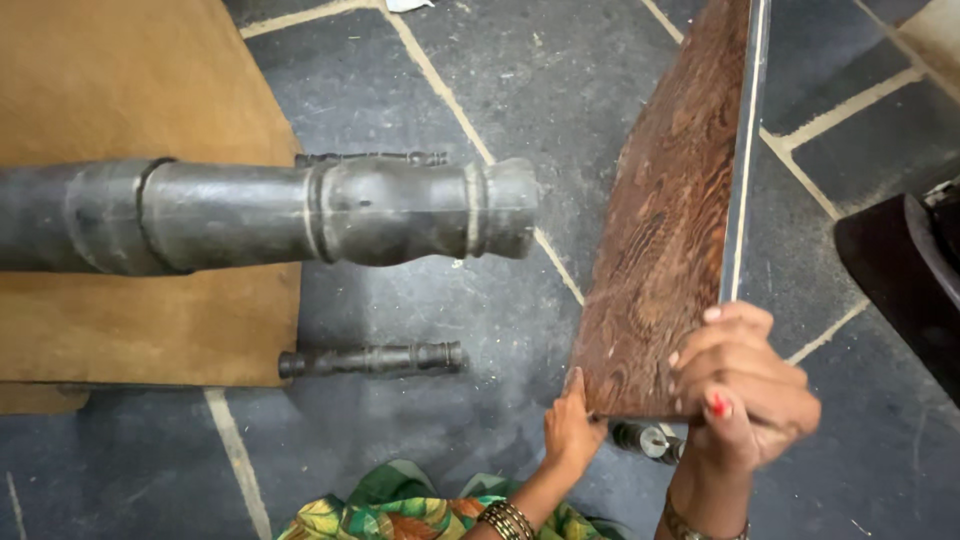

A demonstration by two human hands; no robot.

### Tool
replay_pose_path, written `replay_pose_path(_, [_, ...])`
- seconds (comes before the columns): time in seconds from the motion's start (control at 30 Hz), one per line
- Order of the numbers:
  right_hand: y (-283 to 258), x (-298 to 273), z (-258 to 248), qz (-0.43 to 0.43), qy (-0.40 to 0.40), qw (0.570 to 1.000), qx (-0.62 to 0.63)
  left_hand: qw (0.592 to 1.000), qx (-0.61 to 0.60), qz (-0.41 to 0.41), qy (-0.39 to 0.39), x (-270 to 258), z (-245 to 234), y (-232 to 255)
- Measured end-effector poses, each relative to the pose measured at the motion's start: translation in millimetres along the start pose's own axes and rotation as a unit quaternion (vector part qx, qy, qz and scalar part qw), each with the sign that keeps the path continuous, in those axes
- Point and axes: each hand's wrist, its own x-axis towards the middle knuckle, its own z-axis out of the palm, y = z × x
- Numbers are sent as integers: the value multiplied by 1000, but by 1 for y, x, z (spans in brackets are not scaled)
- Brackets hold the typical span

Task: The person assembles a small wooden table by inserting four black legs into a light-colored wooden tabletop and then attaching metal caps to the legs.

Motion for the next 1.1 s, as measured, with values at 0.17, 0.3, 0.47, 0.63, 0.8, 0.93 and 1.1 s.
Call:
replay_pose_path(0.17, [-43, -13, 26, 39, -7, 999, -4, 999, -30, -20, 1, -33, 1, -28])
replay_pose_path(0.3, [-70, -19, 33, 20, -45, 999, 6, 998, -43, -6, 53, -63, -5, -37])
replay_pose_path(0.47, [-90, -22, 38, 29, -48, 998, 10, 996, -6, -48, 80, -76, -33, -37])
replay_pose_path(0.63, [-102, -23, 43, 5, -60, 998, 14, 994, -34, -4, 100, -89, -49, -39])
replay_pose_path(0.8, [-105, -25, 48, 17, -60, 997, 50, 987, -34, 25, 153, -89, -49, -51])
replay_pose_path(0.93, [-98, -24, 54, 24, -82, 994, 70, 988, -19, -27, 154, -77, -60, -53])
replay_pose_path(1.1, [-81, -18, 70, 24, -98, 990, 102, 982, -16, -12, 188, -62, -83, -55])
